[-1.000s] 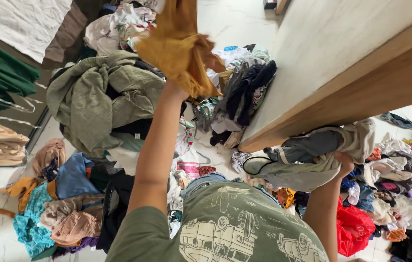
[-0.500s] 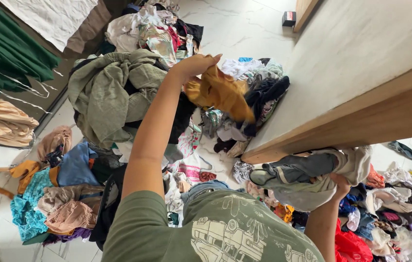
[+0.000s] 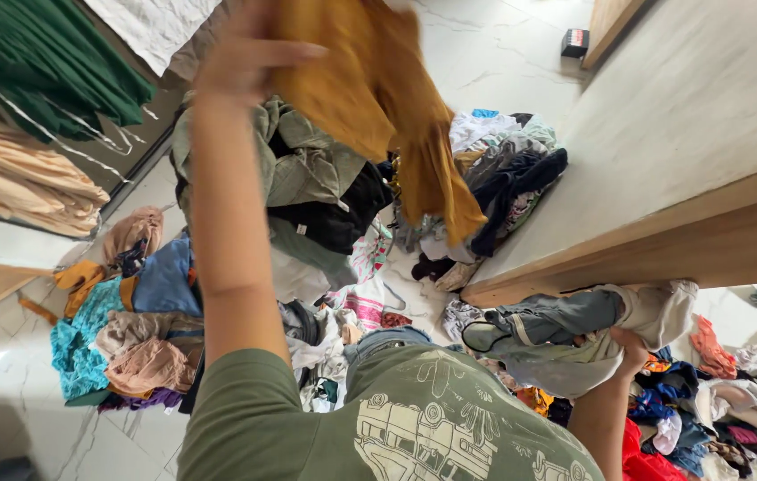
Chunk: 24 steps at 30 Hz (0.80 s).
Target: The person picks up clothes from a large pile on the floor, handles them one at a time, and hangs an item inside a pink wardrobe.
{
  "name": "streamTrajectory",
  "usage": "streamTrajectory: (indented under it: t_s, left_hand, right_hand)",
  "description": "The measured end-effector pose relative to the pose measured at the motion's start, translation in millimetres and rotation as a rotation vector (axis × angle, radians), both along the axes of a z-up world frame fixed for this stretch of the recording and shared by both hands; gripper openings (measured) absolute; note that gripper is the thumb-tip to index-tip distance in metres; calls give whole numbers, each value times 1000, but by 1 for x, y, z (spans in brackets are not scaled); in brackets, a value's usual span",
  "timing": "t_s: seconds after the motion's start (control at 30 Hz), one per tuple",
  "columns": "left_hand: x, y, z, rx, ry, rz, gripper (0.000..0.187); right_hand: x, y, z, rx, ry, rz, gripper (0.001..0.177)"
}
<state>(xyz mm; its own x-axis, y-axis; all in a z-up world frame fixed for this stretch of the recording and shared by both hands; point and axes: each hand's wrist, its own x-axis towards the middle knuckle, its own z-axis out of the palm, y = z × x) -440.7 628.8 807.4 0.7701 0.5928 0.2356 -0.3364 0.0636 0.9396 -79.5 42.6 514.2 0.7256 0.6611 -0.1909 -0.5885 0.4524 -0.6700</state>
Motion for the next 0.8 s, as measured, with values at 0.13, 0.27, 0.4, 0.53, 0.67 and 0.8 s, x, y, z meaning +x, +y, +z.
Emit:
streamTrajectory:
  t_s: [0.13, 0.27, 0.4, 0.53, 0.67, 0.8]
  left_hand:
    - [-117, -21, 24, 182, -47, 293, 71]
    - [-163, -34, 1, 345, 512, 877, 89]
    - [-116, -67, -74, 451, 1411, 1238, 108]
    - [31, -182, -146, 508, 344, 284, 90]
    - [124, -316, -171, 954, 672, -291, 111]
    - [132, -314, -203, 930, 504, -454, 38]
  right_hand:
    - [1, 2, -7, 94, -31, 83, 38]
    - [-6, 20, 3, 99, -50, 67, 43]
    - [-18, 40, 30, 133, -76, 50, 49]
    - [-39, 70, 74, 219, -106, 59, 56]
    - [-50, 83, 91, 294, -135, 81, 62]
    - [-24, 59, 72, 217, -209, 73, 59]
